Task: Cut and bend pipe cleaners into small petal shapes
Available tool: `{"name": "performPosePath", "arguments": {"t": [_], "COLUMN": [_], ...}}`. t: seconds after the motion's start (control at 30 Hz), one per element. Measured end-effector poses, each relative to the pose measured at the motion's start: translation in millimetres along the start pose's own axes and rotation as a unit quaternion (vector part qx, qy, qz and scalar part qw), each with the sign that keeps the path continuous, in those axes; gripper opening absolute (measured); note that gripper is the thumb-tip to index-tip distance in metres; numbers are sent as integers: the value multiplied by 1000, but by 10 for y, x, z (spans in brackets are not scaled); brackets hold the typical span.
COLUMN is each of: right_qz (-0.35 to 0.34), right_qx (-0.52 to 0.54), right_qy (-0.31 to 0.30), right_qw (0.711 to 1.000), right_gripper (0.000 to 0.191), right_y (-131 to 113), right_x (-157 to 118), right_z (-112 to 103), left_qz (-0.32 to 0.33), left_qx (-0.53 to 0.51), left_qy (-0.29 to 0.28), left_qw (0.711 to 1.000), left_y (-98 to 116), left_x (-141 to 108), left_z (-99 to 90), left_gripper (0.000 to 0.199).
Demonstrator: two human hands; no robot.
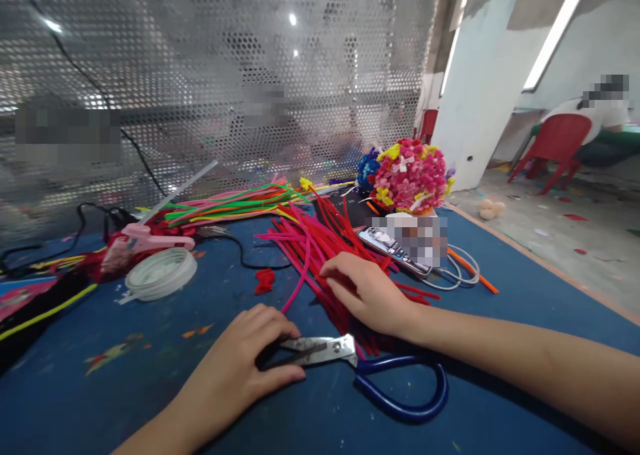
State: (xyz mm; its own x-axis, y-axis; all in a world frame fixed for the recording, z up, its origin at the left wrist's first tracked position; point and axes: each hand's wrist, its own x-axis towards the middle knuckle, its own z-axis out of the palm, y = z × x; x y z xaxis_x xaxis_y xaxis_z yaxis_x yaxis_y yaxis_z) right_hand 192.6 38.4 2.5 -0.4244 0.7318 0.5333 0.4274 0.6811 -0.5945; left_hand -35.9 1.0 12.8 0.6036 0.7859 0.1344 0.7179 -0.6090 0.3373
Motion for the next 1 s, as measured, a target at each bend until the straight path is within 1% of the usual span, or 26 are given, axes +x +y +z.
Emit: {"name": "performPosePath", "arguments": {"t": [0.1, 0.2, 0.3, 0.4, 0.5, 0.6, 0.67, 0.73, 0.8, 0.87, 0.93, 1.0], "right_qz": [-36, -73, -86, -90, -107, -121, -105, -74, -55, -59, -83, -122], "right_qx": [-40, -92, -113, -120, -147, -191, -215, -226, -219, -195, -151, -105], "right_qy": [-17, -38, -43, -43, -48, -48, -45, -39, -33, -26, -28, -57], "right_qw": [998, 992, 989, 988, 982, 973, 970, 971, 973, 979, 985, 985], "right_gripper": [18, 19, 20, 20, 20, 20, 20, 21, 21, 22, 22, 21], "right_y": [-5, -22, -51, -78, -91, -87, -74, -60, -51, -58, -85, -127], "right_x": [-16, -19, -20, -26, -40, -54, -56, -54, -53, -58, -66, -73], "right_z": [-23, -38, -48, -47, -35, -24, -22, -28, -42, -66, -99, -134], "left_qz": [-43, -80, -98, -99, -87, -72, -64, -61, -66, -80, -100, -117], "left_qx": [-47, -86, -103, -99, -89, -83, -91, -108, -129, -145, -157, -164], "left_qy": [-2, -9, -9, -8, -5, 17, 38, 49, 46, 43, 50, 56], "left_qw": [998, 993, 990, 990, 992, 994, 993, 991, 988, 985, 981, 978], "left_y": [-15, 1, 18, 28, 36, 38, 34, 29, 27, 35, 56, 90], "left_x": [32, 52, 54, 51, 47, 38, 32, 28, 25, 24, 24, 27], "left_z": [-17, -24, -28, -32, -31, -24, -19, -16, -17, -19, -19, -11], "left_gripper": [28, 24, 21, 20, 21, 21, 21, 21, 20, 19, 19, 18]}}
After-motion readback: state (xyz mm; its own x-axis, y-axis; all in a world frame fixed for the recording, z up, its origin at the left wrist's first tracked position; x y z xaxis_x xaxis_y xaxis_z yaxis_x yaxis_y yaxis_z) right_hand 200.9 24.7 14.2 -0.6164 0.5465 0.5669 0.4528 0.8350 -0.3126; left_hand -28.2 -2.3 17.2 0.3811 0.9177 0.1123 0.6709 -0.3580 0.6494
